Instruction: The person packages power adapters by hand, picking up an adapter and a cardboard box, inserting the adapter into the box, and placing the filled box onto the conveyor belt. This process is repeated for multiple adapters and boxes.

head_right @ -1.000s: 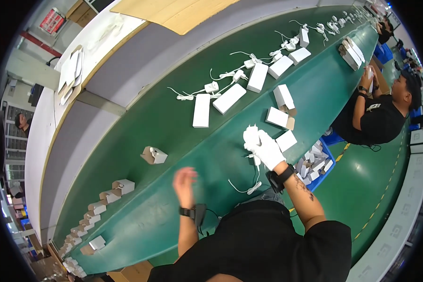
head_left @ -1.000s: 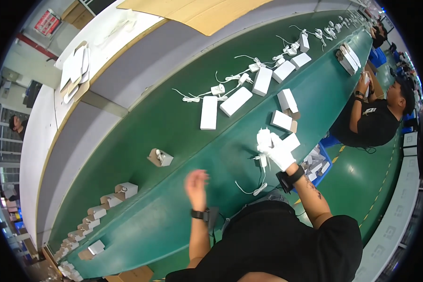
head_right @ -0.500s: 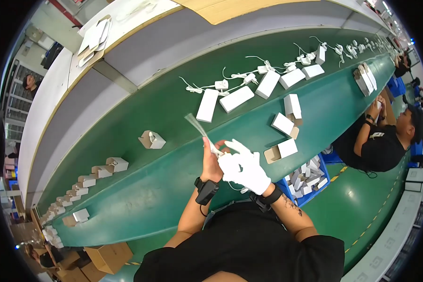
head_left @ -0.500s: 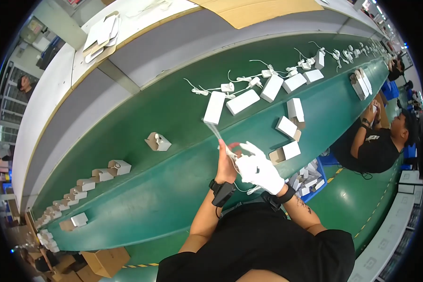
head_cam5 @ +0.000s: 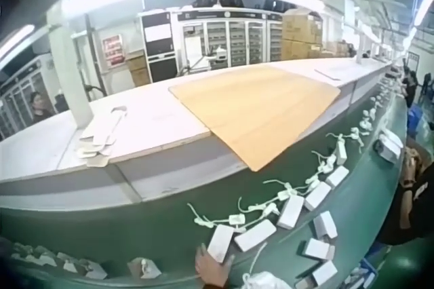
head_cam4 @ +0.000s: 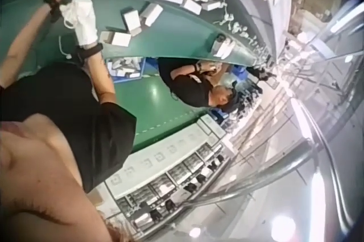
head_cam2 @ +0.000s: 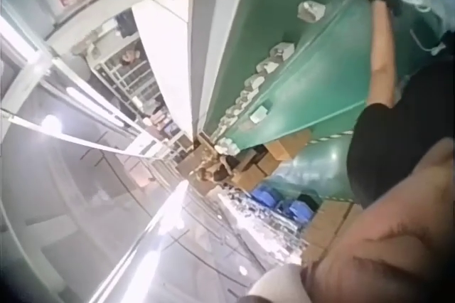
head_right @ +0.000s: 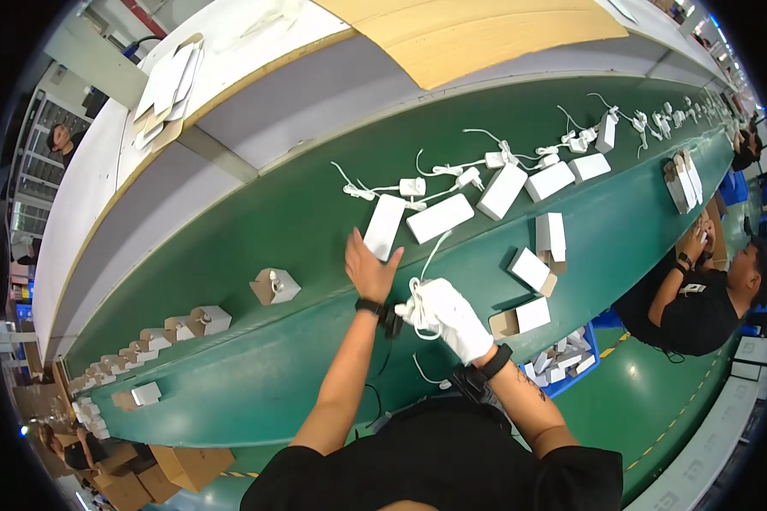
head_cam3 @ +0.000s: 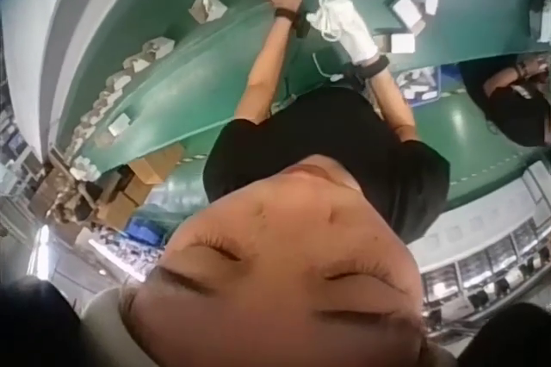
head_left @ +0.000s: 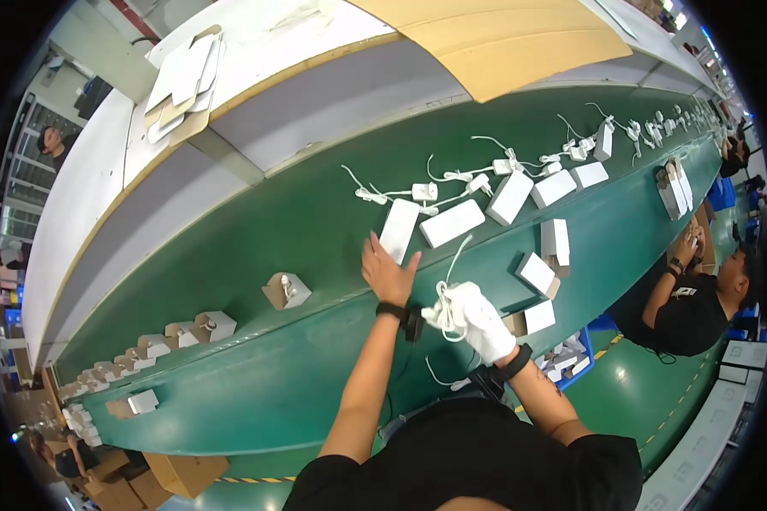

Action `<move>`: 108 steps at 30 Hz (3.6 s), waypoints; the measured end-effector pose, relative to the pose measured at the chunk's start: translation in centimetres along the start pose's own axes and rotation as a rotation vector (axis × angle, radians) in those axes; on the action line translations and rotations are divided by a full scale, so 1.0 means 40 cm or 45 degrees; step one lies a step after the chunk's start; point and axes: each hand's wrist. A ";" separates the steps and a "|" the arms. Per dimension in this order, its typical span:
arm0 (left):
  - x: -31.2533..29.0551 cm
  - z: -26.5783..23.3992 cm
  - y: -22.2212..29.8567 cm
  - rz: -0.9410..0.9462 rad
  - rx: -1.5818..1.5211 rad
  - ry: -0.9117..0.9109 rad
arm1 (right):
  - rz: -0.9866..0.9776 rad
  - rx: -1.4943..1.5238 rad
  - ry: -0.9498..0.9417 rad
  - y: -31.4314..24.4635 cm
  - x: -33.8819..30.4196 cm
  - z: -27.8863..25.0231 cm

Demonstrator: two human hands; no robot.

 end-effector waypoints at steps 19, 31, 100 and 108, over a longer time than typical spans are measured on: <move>-0.023 -0.310 0.067 0.438 -1.023 -1.283 | 0.549 0.192 -0.058 -0.087 -0.038 0.043; -0.133 -0.252 0.080 0.319 -0.743 -0.873 | -0.369 -2.489 -0.501 -0.158 0.033 0.087; -0.186 -0.147 0.193 -0.550 -2.109 -0.235 | -0.227 0.435 0.086 -0.038 0.053 -0.073; -0.148 -0.191 0.309 -0.208 -1.868 -0.290 | -0.674 -2.024 0.185 0.001 0.065 0.026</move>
Point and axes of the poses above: each hand's wrist, its own x-axis towards the middle knuckle, its own z-axis out of the palm, y = z × x, and after that the axes turned 3 degrees about z, right-handed
